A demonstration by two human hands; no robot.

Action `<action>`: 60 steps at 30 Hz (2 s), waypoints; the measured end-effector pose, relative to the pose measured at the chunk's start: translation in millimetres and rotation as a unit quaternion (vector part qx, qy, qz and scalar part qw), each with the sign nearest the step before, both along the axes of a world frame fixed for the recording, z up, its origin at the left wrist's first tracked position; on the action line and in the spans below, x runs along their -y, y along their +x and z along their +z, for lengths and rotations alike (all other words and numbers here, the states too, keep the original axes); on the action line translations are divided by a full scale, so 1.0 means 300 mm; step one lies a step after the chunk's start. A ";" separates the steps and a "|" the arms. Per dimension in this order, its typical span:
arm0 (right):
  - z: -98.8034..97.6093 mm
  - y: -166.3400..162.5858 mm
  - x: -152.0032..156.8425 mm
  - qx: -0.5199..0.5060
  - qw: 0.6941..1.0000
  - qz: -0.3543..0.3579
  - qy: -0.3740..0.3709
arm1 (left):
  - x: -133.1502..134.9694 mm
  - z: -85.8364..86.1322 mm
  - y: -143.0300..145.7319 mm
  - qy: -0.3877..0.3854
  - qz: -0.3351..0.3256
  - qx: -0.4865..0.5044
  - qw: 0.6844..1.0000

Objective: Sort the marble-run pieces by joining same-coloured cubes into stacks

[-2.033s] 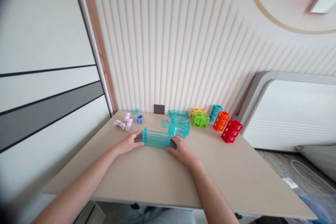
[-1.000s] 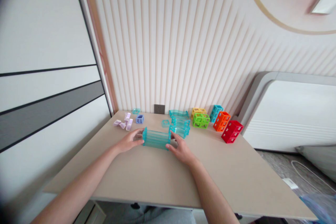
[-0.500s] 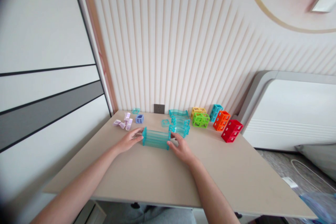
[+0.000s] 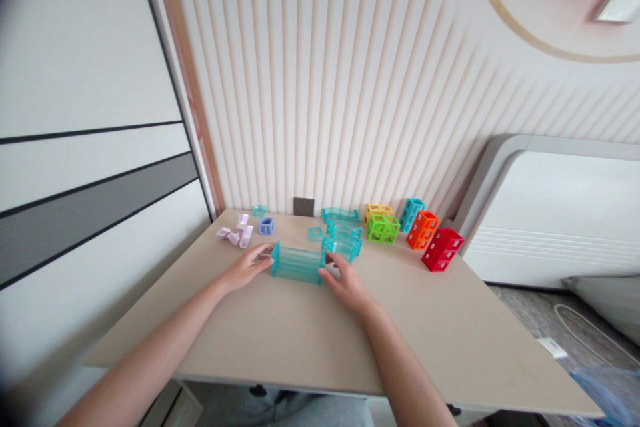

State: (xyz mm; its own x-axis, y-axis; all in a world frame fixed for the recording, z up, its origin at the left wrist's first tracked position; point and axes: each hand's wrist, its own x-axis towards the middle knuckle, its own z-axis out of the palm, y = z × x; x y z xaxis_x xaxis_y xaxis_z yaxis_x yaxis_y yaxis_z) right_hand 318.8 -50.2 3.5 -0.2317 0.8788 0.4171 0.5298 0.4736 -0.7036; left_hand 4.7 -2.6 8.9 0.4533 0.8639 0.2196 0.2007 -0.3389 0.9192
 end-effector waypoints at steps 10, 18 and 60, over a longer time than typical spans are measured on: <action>0.010 -0.002 0.007 0.005 1.000 0.003 -0.005 | -0.002 -0.003 0.000 -0.005 -0.001 0.001 1.000; 0.004 0.000 0.001 0.002 1.000 0.010 -0.013 | -0.001 -0.002 -0.003 -0.009 -0.002 0.002 1.000; -0.003 0.001 0.002 0.011 1.000 0.005 -0.010 | -0.006 -0.022 -0.003 -0.009 -0.015 -0.003 1.000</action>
